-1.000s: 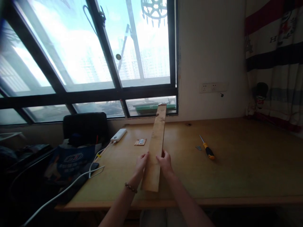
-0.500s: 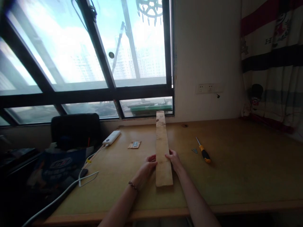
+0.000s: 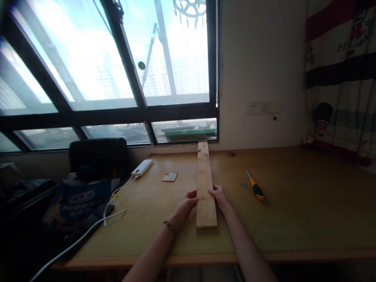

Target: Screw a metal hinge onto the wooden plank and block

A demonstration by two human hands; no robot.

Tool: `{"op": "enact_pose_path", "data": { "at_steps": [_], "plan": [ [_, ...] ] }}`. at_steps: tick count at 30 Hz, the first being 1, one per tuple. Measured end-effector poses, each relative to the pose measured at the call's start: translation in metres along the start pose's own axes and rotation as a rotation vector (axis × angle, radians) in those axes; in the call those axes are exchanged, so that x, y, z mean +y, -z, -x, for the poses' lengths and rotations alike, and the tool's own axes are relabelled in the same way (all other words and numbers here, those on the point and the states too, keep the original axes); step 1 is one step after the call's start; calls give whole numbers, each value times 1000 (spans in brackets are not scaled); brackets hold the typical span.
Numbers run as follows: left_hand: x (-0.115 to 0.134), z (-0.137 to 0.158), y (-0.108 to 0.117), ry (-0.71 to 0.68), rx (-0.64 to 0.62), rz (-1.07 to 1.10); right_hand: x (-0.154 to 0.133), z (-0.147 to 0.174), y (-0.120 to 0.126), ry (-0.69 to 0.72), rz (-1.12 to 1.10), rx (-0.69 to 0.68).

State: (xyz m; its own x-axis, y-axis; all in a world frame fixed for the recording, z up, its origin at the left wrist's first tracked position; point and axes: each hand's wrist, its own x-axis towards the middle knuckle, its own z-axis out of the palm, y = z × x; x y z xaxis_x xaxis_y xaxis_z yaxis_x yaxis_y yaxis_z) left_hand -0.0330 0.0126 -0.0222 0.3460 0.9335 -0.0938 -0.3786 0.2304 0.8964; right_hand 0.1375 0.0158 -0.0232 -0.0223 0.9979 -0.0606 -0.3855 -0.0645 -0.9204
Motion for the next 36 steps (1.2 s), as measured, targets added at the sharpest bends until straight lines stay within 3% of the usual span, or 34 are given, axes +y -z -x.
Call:
{"op": "enact_pose_path", "data": {
  "at_steps": [6, 12, 19, 24, 31, 36],
  "plan": [
    [3, 1, -1, 28, -35, -8, -3, 3, -4, 61, 13, 72],
    [4, 2, 2, -17, 142, 41, 0, 1, 1, 79, 18, 197],
    [8, 4, -1, -84, 116, 69, -1, 1, 0, 111, 11, 254],
    [8, 5, -2, -82, 92, 44, -1, 2, 1, 125, 23, 300],
    [9, 12, -5, -95, -35, 31, 3, 5, 8, 122, 47, 364],
    [11, 14, -6, -69, -28, 36, 4, 5, 10, 142, 90, 377]
  ]
}}
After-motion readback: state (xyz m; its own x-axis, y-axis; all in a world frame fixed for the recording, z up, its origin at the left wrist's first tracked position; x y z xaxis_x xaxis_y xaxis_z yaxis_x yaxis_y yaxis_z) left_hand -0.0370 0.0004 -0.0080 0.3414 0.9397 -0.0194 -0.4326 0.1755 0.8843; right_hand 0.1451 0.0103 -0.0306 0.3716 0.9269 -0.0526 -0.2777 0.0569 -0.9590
